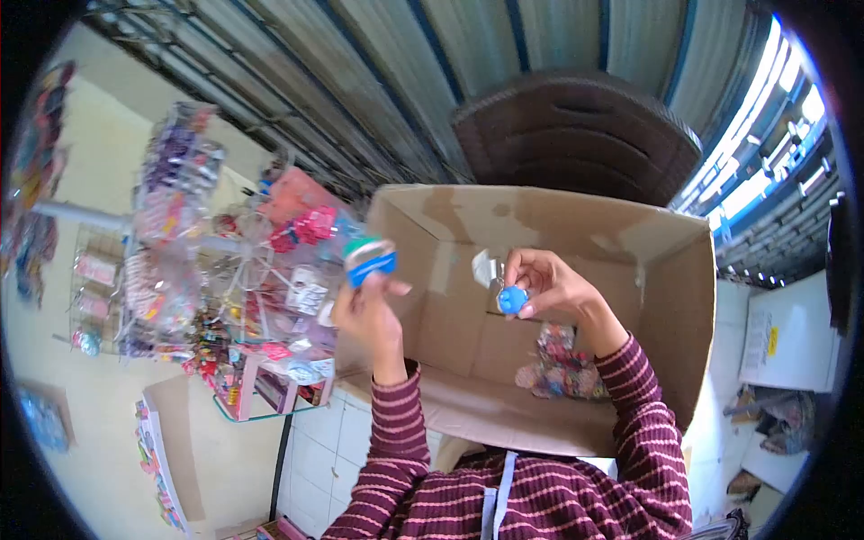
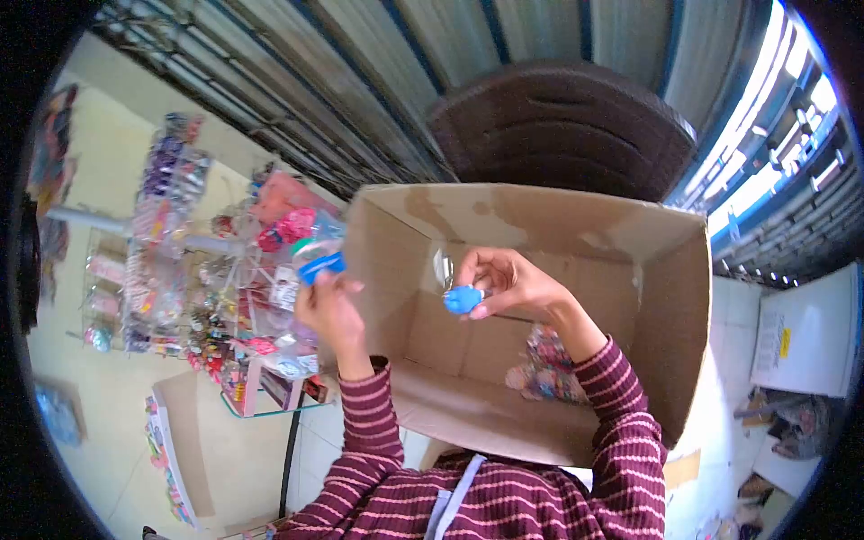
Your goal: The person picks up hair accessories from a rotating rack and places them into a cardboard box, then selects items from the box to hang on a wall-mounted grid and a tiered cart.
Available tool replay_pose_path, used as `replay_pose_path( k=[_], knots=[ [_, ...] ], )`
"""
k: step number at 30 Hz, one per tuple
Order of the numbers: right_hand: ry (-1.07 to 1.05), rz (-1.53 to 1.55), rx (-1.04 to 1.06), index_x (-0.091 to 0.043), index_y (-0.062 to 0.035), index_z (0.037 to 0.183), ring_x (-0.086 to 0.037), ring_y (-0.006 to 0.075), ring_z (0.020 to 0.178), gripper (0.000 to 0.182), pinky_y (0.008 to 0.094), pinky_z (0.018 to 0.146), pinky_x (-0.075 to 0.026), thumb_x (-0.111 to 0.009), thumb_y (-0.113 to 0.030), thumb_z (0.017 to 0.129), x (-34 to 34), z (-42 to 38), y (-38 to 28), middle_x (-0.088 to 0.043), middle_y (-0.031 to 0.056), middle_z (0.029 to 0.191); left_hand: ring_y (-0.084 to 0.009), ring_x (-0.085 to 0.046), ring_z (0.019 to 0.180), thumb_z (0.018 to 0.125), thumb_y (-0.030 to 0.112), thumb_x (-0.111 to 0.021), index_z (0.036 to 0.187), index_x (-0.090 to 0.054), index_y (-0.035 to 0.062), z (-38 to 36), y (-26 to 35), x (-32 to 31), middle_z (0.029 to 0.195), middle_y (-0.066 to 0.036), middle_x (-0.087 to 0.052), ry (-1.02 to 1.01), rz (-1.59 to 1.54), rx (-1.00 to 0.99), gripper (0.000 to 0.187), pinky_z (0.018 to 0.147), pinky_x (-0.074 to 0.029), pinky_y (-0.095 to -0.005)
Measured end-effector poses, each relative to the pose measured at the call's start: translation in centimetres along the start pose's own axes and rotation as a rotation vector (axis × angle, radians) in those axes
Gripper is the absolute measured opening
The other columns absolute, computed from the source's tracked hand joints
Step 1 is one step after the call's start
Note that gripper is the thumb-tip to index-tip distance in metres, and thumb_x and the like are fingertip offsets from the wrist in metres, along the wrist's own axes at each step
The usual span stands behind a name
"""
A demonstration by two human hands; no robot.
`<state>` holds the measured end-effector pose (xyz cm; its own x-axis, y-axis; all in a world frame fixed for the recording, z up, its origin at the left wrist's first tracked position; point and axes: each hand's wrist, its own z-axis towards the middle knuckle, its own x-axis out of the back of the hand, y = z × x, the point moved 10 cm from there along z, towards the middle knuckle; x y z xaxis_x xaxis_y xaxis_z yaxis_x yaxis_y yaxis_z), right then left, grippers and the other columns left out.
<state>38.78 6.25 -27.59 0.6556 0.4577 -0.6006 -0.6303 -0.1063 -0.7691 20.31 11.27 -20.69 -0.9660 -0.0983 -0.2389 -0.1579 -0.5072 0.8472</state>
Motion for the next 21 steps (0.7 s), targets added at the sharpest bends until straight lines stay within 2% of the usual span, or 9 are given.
replay_pose_path(
  k=[2, 3, 5, 7, 10, 13, 16, 19, 21],
  knots=[
    [-0.011, -0.081, 0.087, -0.044, 0.0016, 0.099, -0.054, 0.0142, 0.068, 0.046, 0.0218, 0.054, -0.047, -0.065, 0.002, 0.059, -4.2, 2.4, -3.6, -0.054, 0.0094, 0.079, -0.0094, -0.049, 0.049, 0.077, 0.02, -0.056, 0.086, -0.051, 0.0014, 0.2, 4.3, 2.6, 0.068, -0.005, -0.054, 0.173, -0.065, -0.15, 0.021, 0.044, -0.037, -0.0176],
    [-0.054, -0.077, 0.104, -0.04, 0.0001, 0.106, -0.054, 0.0147, 0.07, 0.05, 0.0243, 0.059, -0.047, -0.063, 0.003, 0.062, -6.4, 3.4, -4.5, -0.052, 0.0081, 0.081, -0.0087, -0.047, 0.051, 0.078, 0.022, -0.054, 0.091, -0.048, 0.0024, -0.3, 6.3, 4.9, 0.067, -0.003, -0.052, 0.338, -0.131, -0.263, 0.024, 0.049, -0.037, -0.0168],
    [-0.179, -0.083, 0.113, -0.036, -0.0015, 0.113, -0.054, 0.0151, 0.073, 0.055, 0.0267, 0.065, -0.047, -0.06, 0.005, 0.065, -10.3, 5.4, -4.4, -0.05, 0.0068, 0.082, -0.0089, -0.045, 0.049, 0.078, 0.026, -0.053, 0.093, -0.046, 0.0034, -0.8, 8.8, 7.6, 0.067, -0.004, -0.052, 0.396, -0.135, -0.346, 0.028, 0.05, -0.037, -0.0163],
    [-0.308, 0.094, -0.092, -0.033, -0.0012, 0.118, -0.051, 0.0152, 0.074, 0.06, 0.0272, 0.066, -0.042, -0.062, 0.0, 0.065, -13.7, 6.6, -1.7, -0.046, 0.0064, 0.08, -0.009, -0.044, 0.046, 0.079, 0.031, -0.052, 0.095, -0.043, 0.0045, -1.8, 11.0, 10.3, 0.067, -0.005, -0.052, 0.473, -0.126, -0.441, 0.032, 0.052, -0.037, -0.0158],
    [-0.418, 0.366, -0.16, -0.031, -0.0009, 0.119, -0.047, 0.0142, 0.071, 0.061, 0.0259, 0.065, -0.036, -0.062, -0.011, 0.068, -18.6, 7.9, 1.0, -0.046, 0.007, 0.082, -0.0087, -0.041, 0.044, 0.079, 0.036, -0.049, 0.092, -0.043, 0.0059, -2.5, 12.4, 13.6, 0.067, -0.007, -0.052, 0.523, -0.116, -0.481, 0.033, 0.047, -0.034, -0.0149],
    [-0.416, 0.669, -0.432, -0.029, -0.0009, 0.12, -0.042, 0.0122, 0.067, 0.061, 0.0248, 0.063, -0.035, -0.059, -0.022, 0.071, -23.7, 8.0, 3.8, -0.046, 0.0071, 0.083, -0.0104, -0.041, 0.043, 0.077, 0.034, -0.054, 0.089, -0.043, 0.0061, -3.4, 15.8, 15.8, 0.066, -0.008, -0.053, 0.501, 0.061, -0.605, 0.032, 0.043, -0.032, -0.0184],
    [-0.468, 0.423, -0.426, -0.027, -0.001, 0.121, -0.04, 0.0108, 0.064, 0.058, 0.0223, 0.058, -0.033, -0.054, -0.026, 0.076, -27.3, 9.0, 4.5, -0.046, 0.0083, 0.085, -0.0147, -0.044, 0.044, 0.067, 0.021, -0.066, 0.086, -0.051, 0.0053, -4.6, 20.6, 14.2, 0.07, -0.013, -0.058, 0.061, 0.616, -1.145, 0.029, 0.04, -0.03, -0.0242],
    [-0.538, 0.213, -0.391, -0.031, -0.0009, 0.118, -0.04, 0.0081, 0.065, 0.052, 0.0193, 0.054, -0.031, -0.054, -0.024, 0.078, -29.7, 10.3, 5.1, -0.048, 0.0084, 0.089, -0.0117, -0.048, 0.049, 0.061, 0.011, -0.06, 0.078, -0.061, 0.0084, -4.1, 23.0, 15.0, 0.069, -0.008, -0.061, -0.007, 0.822, -1.206, 0.018, 0.044, -0.032, -0.0226],
    [-0.515, -0.124, -0.263, -0.036, -0.0016, 0.115, -0.04, 0.0061, 0.067, 0.047, 0.0182, 0.053, -0.03, -0.056, -0.02, 0.077, -29.8, 11.6, 6.0, -0.05, 0.0053, 0.089, -0.0093, -0.047, 0.05, 0.058, 0.011, -0.059, 0.082, -0.062, 0.0136, -3.7, 24.8, 15.6, 0.075, -0.004, -0.061, -0.047, 0.909, -1.171, 0.024, 0.045, -0.032, -0.0211]
  ],
)
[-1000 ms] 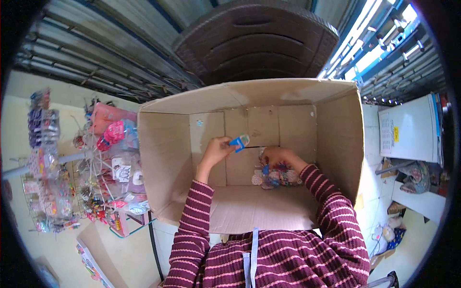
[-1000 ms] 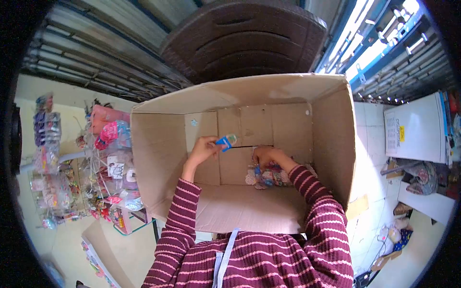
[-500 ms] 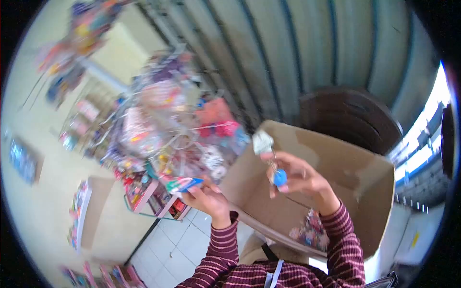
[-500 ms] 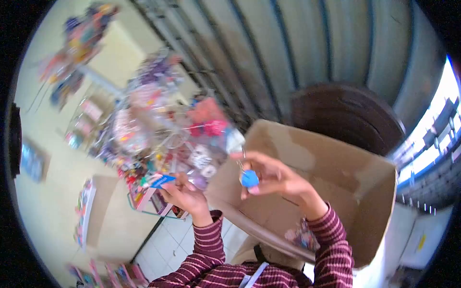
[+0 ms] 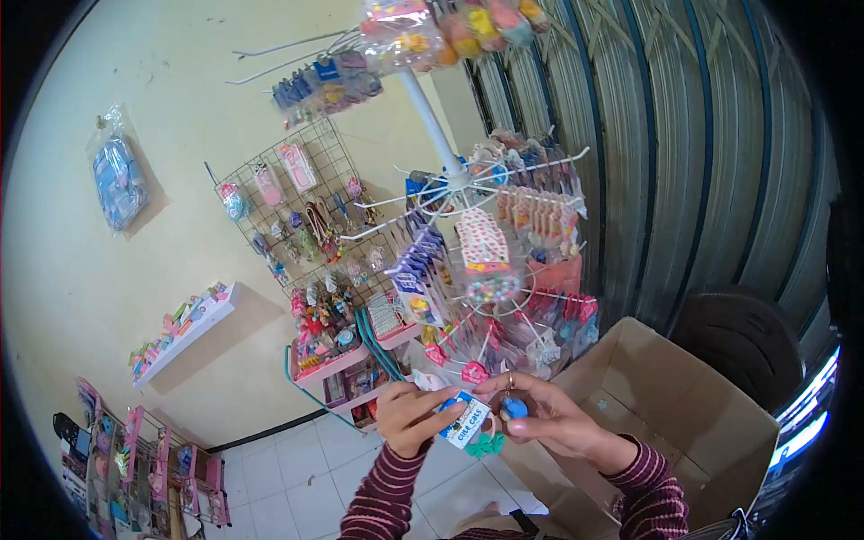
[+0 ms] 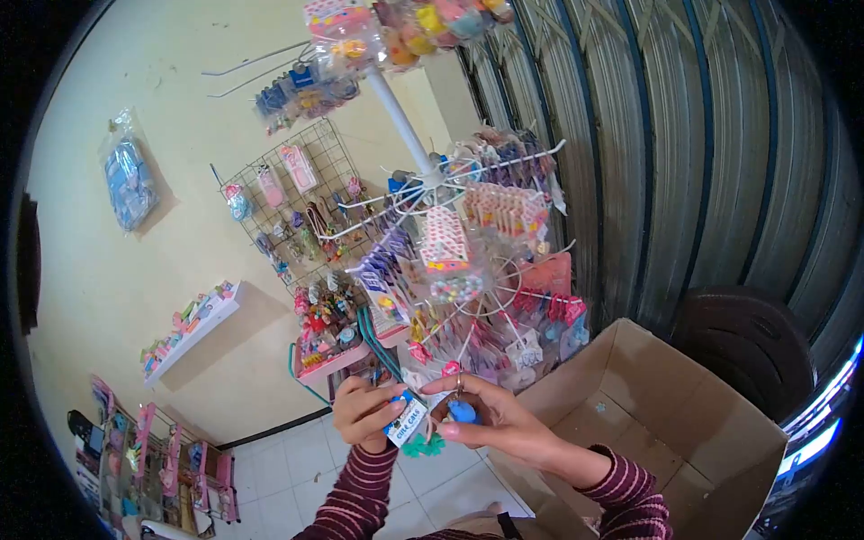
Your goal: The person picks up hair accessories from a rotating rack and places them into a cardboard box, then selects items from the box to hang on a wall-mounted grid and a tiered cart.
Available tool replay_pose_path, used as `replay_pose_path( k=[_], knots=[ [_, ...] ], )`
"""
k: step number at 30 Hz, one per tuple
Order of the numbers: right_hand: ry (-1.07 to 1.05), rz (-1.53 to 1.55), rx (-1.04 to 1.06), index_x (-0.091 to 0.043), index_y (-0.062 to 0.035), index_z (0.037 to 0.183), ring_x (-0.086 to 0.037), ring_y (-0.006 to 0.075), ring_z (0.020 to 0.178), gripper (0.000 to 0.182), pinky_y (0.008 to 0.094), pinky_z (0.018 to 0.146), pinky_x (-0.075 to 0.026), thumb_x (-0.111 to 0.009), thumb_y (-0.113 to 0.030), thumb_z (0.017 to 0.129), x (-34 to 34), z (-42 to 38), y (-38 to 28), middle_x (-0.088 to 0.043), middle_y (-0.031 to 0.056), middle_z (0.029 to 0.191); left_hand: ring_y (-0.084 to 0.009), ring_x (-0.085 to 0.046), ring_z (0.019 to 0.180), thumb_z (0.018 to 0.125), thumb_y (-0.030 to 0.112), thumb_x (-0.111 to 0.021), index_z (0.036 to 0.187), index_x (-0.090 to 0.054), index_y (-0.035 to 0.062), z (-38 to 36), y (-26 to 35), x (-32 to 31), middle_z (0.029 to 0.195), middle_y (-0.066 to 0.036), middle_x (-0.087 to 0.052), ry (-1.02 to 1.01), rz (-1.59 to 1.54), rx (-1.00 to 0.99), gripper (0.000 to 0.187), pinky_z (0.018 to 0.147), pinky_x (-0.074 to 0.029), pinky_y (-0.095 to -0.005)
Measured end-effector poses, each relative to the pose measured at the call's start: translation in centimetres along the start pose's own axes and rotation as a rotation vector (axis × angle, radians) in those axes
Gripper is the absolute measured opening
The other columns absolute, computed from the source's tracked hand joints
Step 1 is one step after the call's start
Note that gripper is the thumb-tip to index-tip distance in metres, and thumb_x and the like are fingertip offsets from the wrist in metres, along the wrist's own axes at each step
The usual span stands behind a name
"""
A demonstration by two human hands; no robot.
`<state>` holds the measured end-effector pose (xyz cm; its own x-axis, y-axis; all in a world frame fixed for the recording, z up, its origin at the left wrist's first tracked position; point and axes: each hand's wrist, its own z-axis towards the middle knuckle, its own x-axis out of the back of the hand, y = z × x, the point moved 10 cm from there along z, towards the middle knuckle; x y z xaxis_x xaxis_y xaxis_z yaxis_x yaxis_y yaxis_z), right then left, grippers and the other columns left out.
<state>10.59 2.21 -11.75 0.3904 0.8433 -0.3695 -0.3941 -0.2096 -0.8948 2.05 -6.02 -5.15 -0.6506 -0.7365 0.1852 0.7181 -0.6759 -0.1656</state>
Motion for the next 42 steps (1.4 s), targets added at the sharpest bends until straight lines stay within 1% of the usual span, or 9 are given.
replay_pose_path(
  k=[6, 12, 14, 16, 18, 23, 30, 38, 42],
  knots=[
    [0.084, -0.16, 0.038, -0.048, -0.0029, 0.099, -0.044, 0.0033, 0.072, 0.031, 0.0168, 0.055, -0.034, -0.061, -0.011, 0.073, -0.6, 3.5, 2.2, -0.051, -0.0003, 0.081, -0.0051, -0.046, 0.052, 0.061, 0.012, -0.061, 0.092, -0.061, 0.0196, -1.5, -0.9, -0.2, 0.094, 0.001, -0.057, -0.369, 0.156, -0.197, 0.032, 0.05, -0.033, -0.0194],
    [0.217, -0.376, 0.125, -0.054, -0.0022, 0.077, -0.041, 0.001, 0.06, 0.016, 0.0162, 0.05, -0.031, -0.065, -0.012, 0.07, 0.1, 5.3, 3.1, -0.05, -0.0021, 0.069, -0.0051, -0.046, 0.052, 0.06, 0.011, -0.061, 0.092, -0.061, 0.0196, -3.8, -4.4, 0.8, 0.095, 0.0, -0.056, -0.36, 0.07, -0.175, 0.033, 0.05, -0.033, -0.0196],
    [0.279, -0.416, 0.162, -0.054, -0.0023, 0.073, -0.04, 0.0008, 0.058, 0.015, 0.0162, 0.049, -0.03, -0.064, -0.012, 0.069, 0.3, 5.6, 2.6, -0.05, -0.0023, 0.066, -0.0129, -0.051, 0.061, 0.063, 0.014, -0.063, 0.098, -0.057, 0.014, -4.0, -6.6, 1.7, 0.097, -0.007, -0.055, -0.224, -0.072, -0.153, 0.036, 0.057, -0.038, -0.0252],
    [0.356, -0.457, 0.253, -0.053, -0.0021, 0.07, -0.038, 0.0007, 0.057, 0.015, 0.0166, 0.047, -0.028, -0.064, -0.012, 0.07, 0.4, 5.9, 1.3, -0.047, -0.003, 0.063, -0.0288, -0.05, 0.09, 0.068, 0.025, -0.062, 0.116, -0.037, 0.0069, -2.6, -11.4, 1.8, 0.108, -0.016, -0.048, -0.164, 0.032, 0.207, 0.057, 0.078, -0.037, -0.0348],
    [0.401, -0.462, 0.26, -0.05, -0.0027, 0.067, -0.034, 0.001, 0.054, 0.017, 0.0171, 0.046, -0.026, -0.064, -0.012, 0.069, 0.0, 6.4, 0.4, -0.043, -0.004, 0.061, -0.0294, -0.036, 0.11, 0.076, 0.028, -0.053, 0.123, -0.023, 0.0026, -2.0, -16.4, 2.1, 0.121, -0.019, -0.033, 0.179, -0.205, 0.42, 0.062, 0.091, -0.025, -0.0383],
    [0.649, -0.607, 0.516, -0.044, -0.0039, 0.063, -0.029, 0.0012, 0.051, 0.024, 0.0176, 0.043, -0.023, -0.066, -0.012, 0.067, -0.9, 6.6, -3.0, -0.036, -0.005, 0.056, -0.0273, -0.028, 0.116, 0.083, 0.027, -0.044, 0.126, -0.012, 0.003, -2.5, -24.9, -2.4, 0.125, -0.019, -0.025, 0.194, -0.549, 0.806, 0.058, 0.095, -0.02, -0.0358],
    [1.015, -0.732, 0.795, -0.042, -0.0026, 0.065, -0.032, 0.0024, 0.054, 0.025, 0.0165, 0.046, -0.025, -0.066, -0.008, 0.066, 0.5, 0.9, -4.0, -0.038, -0.0036, 0.06, -0.0272, -0.03, 0.114, 0.081, 0.041, -0.043, 0.123, -0.02, 0.0012, -1.2, -19.6, -3.0, 0.123, -0.018, -0.028, 0.222, -0.605, 0.647, 0.062, 0.093, -0.022, -0.0376],
    [1.201, -0.475, 1.073, -0.041, -0.0043, 0.063, -0.034, 0.0034, 0.056, 0.024, 0.016, 0.05, -0.026, -0.061, -0.014, 0.07, 0.3, -3.8, -3.4, -0.042, -0.0021, 0.063, -0.0315, -0.035, 0.109, 0.074, 0.041, -0.051, 0.113, -0.039, 0.0002, 0.6, -11.5, -2.3, 0.118, -0.019, -0.037, -0.279, -0.376, 0.222, 0.058, 0.093, -0.022, -0.0387],
    [1.138, -0.54, 1.087, -0.041, -0.0046, 0.071, -0.042, 0.0041, 0.06, 0.014, 0.0182, 0.053, -0.036, -0.054, -0.01, 0.075, 0.1, -3.2, -2.7, -0.043, -0.0015, 0.068, -0.0295, -0.035, 0.109, 0.075, 0.033, -0.051, 0.111, -0.041, 0.001, 0.8, -15.5, 1.6, 0.117, -0.017, -0.038, -0.002, -0.26, 0.337, 0.05, 0.093, -0.022, -0.0387]
  ],
)
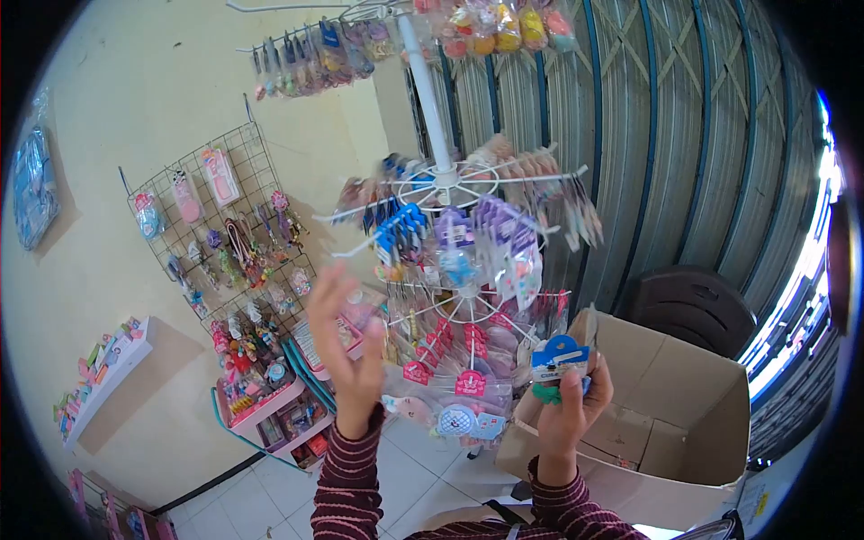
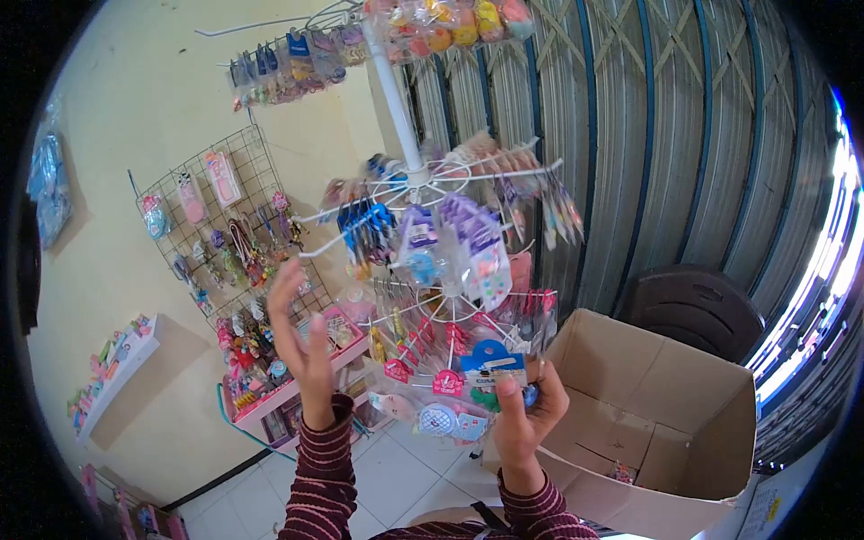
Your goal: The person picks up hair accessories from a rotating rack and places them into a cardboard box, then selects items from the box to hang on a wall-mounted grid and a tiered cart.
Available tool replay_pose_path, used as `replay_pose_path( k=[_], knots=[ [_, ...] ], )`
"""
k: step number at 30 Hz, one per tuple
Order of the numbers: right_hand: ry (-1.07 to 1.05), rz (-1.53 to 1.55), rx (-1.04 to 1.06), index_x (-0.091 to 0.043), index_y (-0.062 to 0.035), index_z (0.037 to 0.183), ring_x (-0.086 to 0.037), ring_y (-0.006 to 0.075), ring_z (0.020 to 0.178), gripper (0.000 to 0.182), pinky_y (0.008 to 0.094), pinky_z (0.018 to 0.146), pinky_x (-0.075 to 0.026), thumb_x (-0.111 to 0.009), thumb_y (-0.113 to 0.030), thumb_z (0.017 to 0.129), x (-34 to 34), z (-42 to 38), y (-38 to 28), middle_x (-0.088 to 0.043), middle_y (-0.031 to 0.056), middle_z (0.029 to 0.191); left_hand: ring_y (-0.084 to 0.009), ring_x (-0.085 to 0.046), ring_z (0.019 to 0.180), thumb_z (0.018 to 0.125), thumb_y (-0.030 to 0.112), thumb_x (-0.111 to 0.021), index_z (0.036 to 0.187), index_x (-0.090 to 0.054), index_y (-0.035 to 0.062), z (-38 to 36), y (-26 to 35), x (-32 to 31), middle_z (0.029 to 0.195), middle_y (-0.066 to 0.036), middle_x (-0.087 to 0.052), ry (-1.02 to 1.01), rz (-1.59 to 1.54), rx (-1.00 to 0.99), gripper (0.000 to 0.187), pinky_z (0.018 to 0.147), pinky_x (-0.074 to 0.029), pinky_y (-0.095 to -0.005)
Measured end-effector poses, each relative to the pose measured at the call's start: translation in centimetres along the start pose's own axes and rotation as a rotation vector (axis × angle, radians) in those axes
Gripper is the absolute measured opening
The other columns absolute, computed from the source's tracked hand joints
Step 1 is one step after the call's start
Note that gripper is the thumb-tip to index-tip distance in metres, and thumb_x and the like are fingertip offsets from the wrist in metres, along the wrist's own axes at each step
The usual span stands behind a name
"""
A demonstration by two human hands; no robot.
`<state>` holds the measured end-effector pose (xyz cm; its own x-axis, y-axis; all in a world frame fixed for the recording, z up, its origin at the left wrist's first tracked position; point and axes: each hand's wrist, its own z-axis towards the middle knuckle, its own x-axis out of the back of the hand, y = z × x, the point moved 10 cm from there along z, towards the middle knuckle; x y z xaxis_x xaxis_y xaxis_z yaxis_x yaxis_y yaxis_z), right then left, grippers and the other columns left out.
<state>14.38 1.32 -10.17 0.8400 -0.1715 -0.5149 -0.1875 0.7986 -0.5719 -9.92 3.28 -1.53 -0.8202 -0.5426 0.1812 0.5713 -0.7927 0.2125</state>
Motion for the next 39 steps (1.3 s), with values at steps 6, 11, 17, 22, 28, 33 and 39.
replay_pose_path(
  k=[6, 11, 17, 22, 28, 33, 39],
  knots=[
    [-0.011, -0.017, -0.007, -0.044, -0.0013, 0.065, -0.034, 0.0042, 0.055, 0.019, 0.0171, 0.048, -0.025, -0.059, -0.011, 0.072, -1.6, -0.3, 1.2, -0.041, -0.0022, 0.061, -0.0281, -0.033, 0.111, 0.079, 0.015, -0.046, 0.109, -0.044, 0.0018, 1.0, -4.5, 2.0, 0.118, -0.015, -0.038, 0.236, 0.152, 0.156, 0.033, 0.093, -0.021, -0.0379],
    [-0.128, -0.155, -0.088, -0.044, -0.0025, 0.064, -0.031, 0.0034, 0.053, 0.02, 0.0171, 0.046, -0.025, -0.06, -0.011, 0.073, -4.0, 0.6, 3.0, -0.037, -0.004, 0.057, -0.0267, -0.029, 0.115, 0.078, 0.015, -0.047, 0.108, -0.047, 0.0063, 0.9, -3.5, -1.6, 0.12, -0.011, -0.039, 0.027, 0.225, 0.065, 0.031, 0.095, -0.017, -0.0382],
    [-0.081, -0.028, -0.184, -0.046, -0.0026, 0.064, -0.03, 0.0012, 0.053, 0.021, 0.0161, 0.046, -0.024, -0.059, -0.013, 0.075, -4.7, 4.3, 5.7, -0.037, -0.0057, 0.058, -0.027, -0.031, 0.113, 0.075, 0.016, -0.05, 0.105, -0.051, 0.0104, 1.1, 0.4, -5.8, 0.119, -0.009, -0.04, -0.074, 0.479, -0.075, 0.03, 0.093, -0.017, -0.0416],
    [-0.095, 0.005, -0.097, -0.047, -0.0016, 0.066, -0.03, 0.0, 0.054, 0.018, 0.0145, 0.046, -0.024, -0.057, -0.013, 0.076, -4.3, 6.1, 4.4, -0.039, -0.0067, 0.061, -0.0297, -0.032, 0.114, 0.075, 0.013, -0.052, 0.101, -0.05, 0.0044, 1.3, 2.8, -7.4, 0.118, -0.013, -0.041, -0.104, 0.279, -0.102, 0.027, 0.093, -0.022, -0.0392],
    [-0.004, 0.032, -0.171, -0.047, -0.0016, 0.061, -0.028, 0.0079, 0.06, 0.023, 0.0222, 0.052, -0.023, -0.06, -0.017, 0.073, -2.8, 8.3, 6.1, -0.031, -0.0005, 0.062, -0.0295, -0.032, 0.114, 0.075, 0.012, -0.052, 0.111, -0.041, 0.0009, 1.2, 3.1, -7.5, 0.12, -0.016, -0.037, -0.027, 0.135, -0.058, 0.038, 0.094, -0.023, -0.038],
    [-0.014, 0.088, -0.205, -0.046, -0.0023, 0.062, -0.03, 0.0051, 0.056, 0.023, 0.0211, 0.049, -0.026, -0.059, -0.017, 0.074, -3.1, 8.4, 6.4, -0.034, -0.0022, 0.059, -0.0321, -0.031, 0.113, 0.073, 0.008, -0.053, 0.114, -0.035, -0.001, 1.3, 3.1, -7.2, 0.122, -0.019, -0.033, 0.003, 0.066, -0.035, 0.046, 0.093, -0.022, -0.0397],
    [-0.12, -0.073, -0.256, -0.05, -0.0024, 0.066, -0.036, 0.0038, 0.052, 0.022, 0.0208, 0.046, -0.03, -0.059, -0.02, 0.074, -3.6, 8.6, 8.5, -0.042, -0.002, 0.057, -0.0284, -0.032, 0.114, 0.074, 0.009, -0.051, 0.113, -0.037, 0.001, 1.1, 3.1, -7.1, 0.122, -0.017, -0.034, 0.014, 0.031, -0.012, 0.042, 0.094, -0.023, -0.0371]
  ],
)
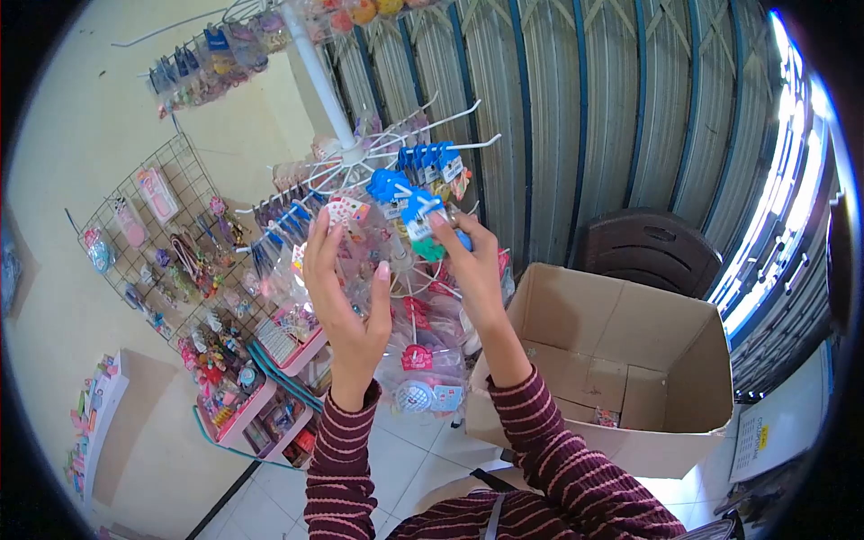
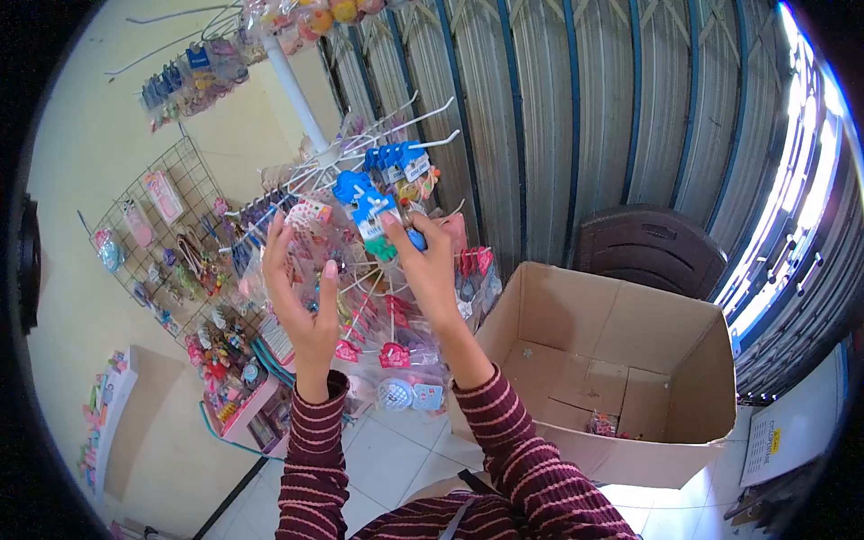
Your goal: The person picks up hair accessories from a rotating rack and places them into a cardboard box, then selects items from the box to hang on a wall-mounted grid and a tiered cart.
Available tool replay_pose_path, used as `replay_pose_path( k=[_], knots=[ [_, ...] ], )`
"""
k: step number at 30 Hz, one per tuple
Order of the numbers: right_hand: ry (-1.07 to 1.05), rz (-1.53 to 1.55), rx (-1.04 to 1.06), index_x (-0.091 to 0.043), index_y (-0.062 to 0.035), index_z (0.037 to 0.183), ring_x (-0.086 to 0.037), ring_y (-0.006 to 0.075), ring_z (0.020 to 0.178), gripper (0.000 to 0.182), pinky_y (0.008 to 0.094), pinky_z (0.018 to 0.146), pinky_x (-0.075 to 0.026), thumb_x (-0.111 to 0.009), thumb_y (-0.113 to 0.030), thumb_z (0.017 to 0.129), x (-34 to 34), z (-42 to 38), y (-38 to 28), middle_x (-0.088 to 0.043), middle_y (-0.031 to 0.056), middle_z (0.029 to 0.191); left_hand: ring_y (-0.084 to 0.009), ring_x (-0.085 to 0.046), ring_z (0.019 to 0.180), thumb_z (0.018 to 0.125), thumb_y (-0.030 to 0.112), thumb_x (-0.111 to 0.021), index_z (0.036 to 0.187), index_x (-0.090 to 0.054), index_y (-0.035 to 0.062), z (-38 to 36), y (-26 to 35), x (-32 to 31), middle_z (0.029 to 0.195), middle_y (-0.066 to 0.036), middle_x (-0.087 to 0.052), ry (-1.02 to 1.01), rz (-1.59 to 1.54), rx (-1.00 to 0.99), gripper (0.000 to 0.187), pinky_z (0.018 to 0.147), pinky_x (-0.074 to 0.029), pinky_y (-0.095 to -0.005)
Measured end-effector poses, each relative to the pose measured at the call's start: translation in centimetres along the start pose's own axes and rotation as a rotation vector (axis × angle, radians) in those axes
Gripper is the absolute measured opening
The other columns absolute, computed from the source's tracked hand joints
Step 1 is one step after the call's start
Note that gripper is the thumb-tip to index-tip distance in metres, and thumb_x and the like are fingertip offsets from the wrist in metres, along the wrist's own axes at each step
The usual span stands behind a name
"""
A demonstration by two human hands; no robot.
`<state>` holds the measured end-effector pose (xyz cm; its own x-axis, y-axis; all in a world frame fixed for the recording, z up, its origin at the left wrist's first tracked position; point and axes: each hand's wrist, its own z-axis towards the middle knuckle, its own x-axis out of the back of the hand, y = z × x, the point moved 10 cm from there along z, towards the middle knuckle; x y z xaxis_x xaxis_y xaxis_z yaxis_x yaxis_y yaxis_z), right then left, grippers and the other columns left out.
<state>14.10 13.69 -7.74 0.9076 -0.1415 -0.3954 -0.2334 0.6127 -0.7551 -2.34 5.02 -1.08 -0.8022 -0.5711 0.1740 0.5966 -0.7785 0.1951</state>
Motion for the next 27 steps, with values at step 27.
replay_pose_path(
  k=[27],
  knots=[
    [-1.33, -0.19, 0.263, -0.052, -0.0044, 0.079, -0.055, 0.024, 0.058, 0.019, 0.029, 0.052, -0.043, -0.062, -0.018, 0.069, -26.5, -31.4, 13.9, -0.055, 0.0085, 0.069, -0.0189, -0.051, 0.09, 0.085, 0.027, -0.039, 0.107, -0.041, -0.0026, -33.8, -18.6, 20.5, 0.087, -0.009, -0.054, 0.86, -0.731, 1.284, 0.037, 0.078, -0.041, -0.0291]
  ],
)
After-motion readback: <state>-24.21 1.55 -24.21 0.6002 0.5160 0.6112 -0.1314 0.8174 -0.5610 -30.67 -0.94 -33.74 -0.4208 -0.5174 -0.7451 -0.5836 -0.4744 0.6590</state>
